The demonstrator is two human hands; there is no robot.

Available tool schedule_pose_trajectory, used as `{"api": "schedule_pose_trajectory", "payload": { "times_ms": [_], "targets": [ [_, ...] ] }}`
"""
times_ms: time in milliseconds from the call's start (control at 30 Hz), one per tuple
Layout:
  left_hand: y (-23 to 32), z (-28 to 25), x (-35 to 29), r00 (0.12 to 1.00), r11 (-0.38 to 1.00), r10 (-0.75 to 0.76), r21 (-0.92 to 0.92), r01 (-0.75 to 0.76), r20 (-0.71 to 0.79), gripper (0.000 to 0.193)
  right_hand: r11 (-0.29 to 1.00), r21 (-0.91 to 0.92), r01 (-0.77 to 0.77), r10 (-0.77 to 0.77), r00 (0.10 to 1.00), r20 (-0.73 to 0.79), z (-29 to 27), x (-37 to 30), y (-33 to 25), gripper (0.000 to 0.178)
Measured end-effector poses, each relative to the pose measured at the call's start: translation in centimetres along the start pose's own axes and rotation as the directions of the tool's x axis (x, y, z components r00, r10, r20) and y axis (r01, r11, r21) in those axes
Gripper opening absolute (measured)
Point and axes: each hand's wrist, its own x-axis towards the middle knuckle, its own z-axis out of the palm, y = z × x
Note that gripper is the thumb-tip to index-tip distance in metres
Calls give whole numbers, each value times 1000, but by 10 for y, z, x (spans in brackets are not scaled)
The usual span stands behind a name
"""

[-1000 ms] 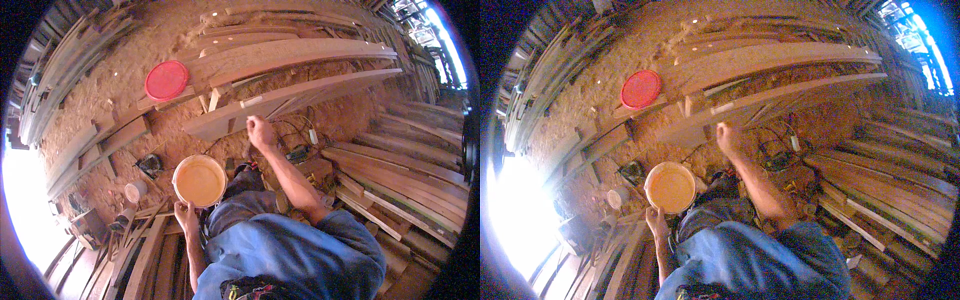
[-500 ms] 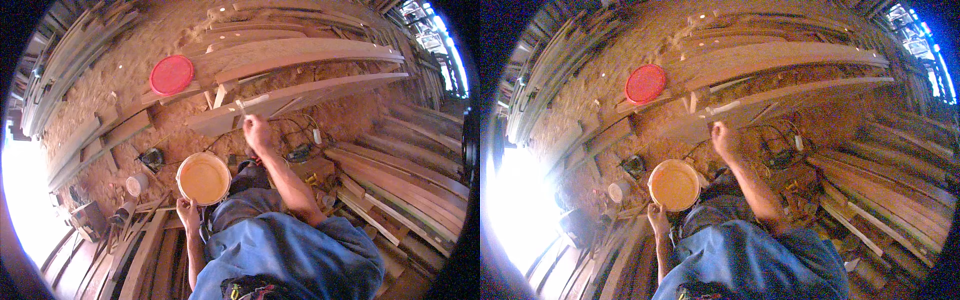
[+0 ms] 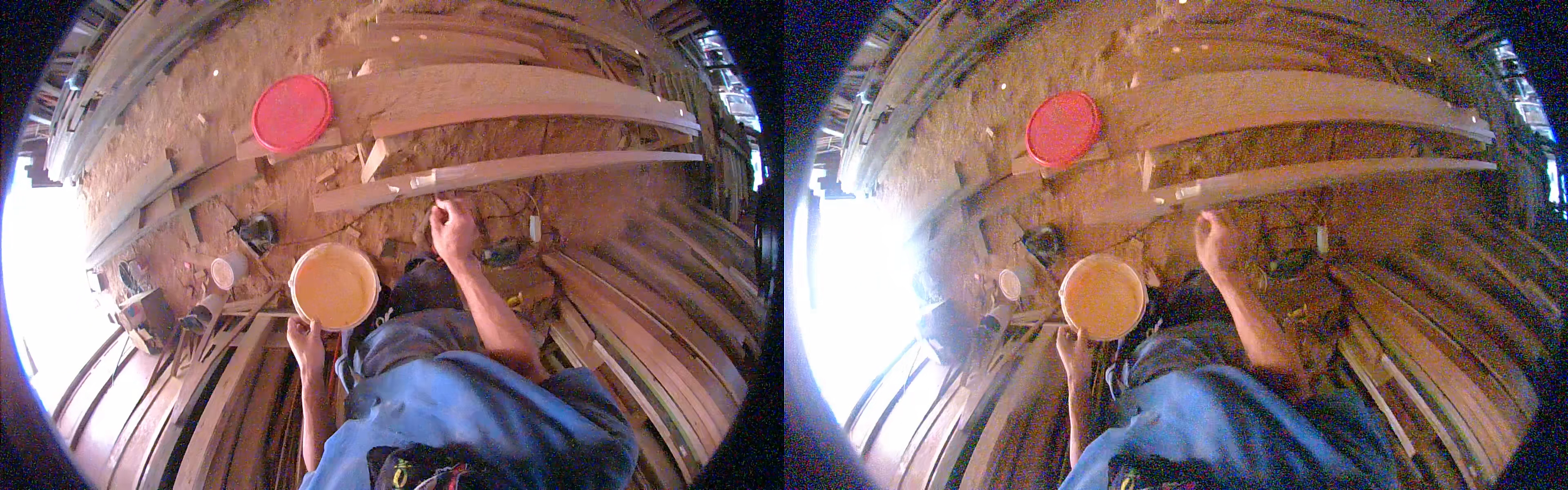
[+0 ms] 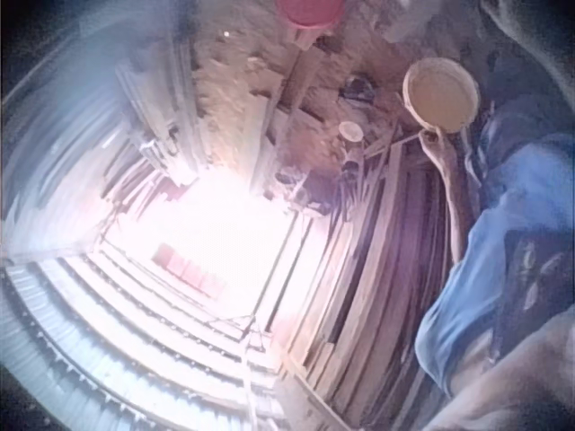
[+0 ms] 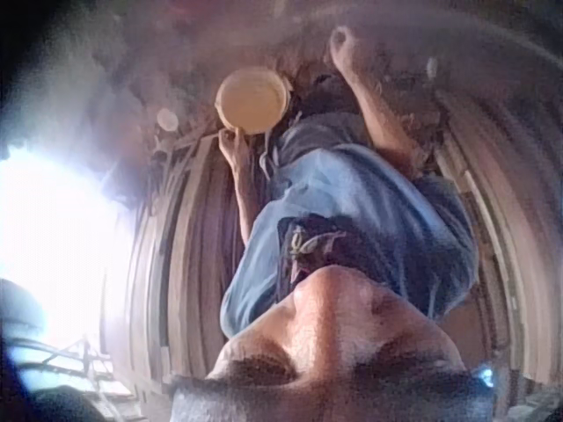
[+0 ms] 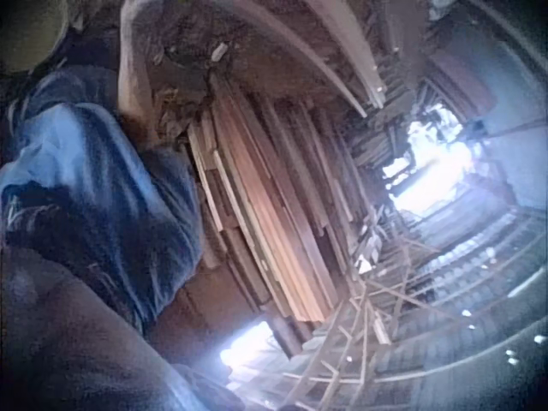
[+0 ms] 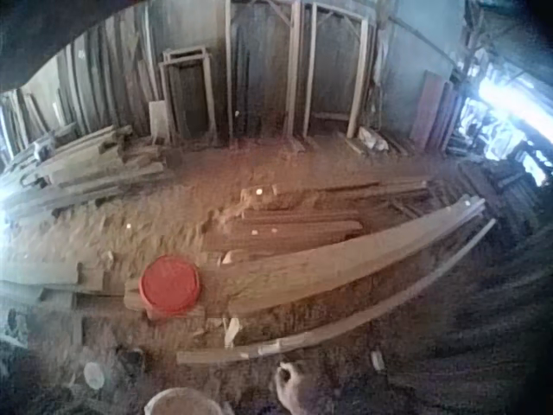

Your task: The person picks up a long wooden plank and positions it on a workbench. They open a bucket containing a yellowish liquid and use a brush to apply the liquid along the length of the plank, repeatedly dipping the brush into the bucket.

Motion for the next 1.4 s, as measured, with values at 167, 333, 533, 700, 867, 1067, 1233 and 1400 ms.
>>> {"api": "schedule_pose_trajectory", "payload": {
  "times_ms": [167, 333, 533, 700, 867, 1067, 1233, 1400],
  "targets": [
    [1, -3, 13, 998, 999, -54, -4, 54, 17, 16, 981, 111, 161, -171, 981, 87, 31, -17, -41, 14],
    [0, -21, 40, 988, 994, 99, -50, -93, 120, 17, 988, 29, 155, -151, 984, -98, 44, -24, -61, 15],
    [2, -48, 62, 953, 941, 278, 163, -296, 123, 24, 989, -146, 21, -20, 1000, 9, 61, -43, -93, 18],
    [1, -64, 75, 965, 956, 199, 184, -229, 168, 24, 984, -173, 44, -19, 989, 145, 67, -51, -119, 15],
    [-9, -78, 81, 972, 961, 184, 181, -210, 148, 24, 988, -75, -132, 129, 990, -54, 51, -41, -109, 11],
    [-18, -86, 84, 985, 988, 84, 119, -102, 151, 24, 994, -109, 10, -13, 1000, -24, 53, -46, -111, 11],
    [-12, -93, 81, 980, 972, 134, 172, -158, 145, 25, 978, 118, 174, -197, 956, 217, 66, -86, -169, 10],
    [-8, -97, 79, 971, 961, 185, 181, -211, 152, 26, 935, -19, 353, -264, 733, 626, 92, -121, -193, 14]
  ]
}}
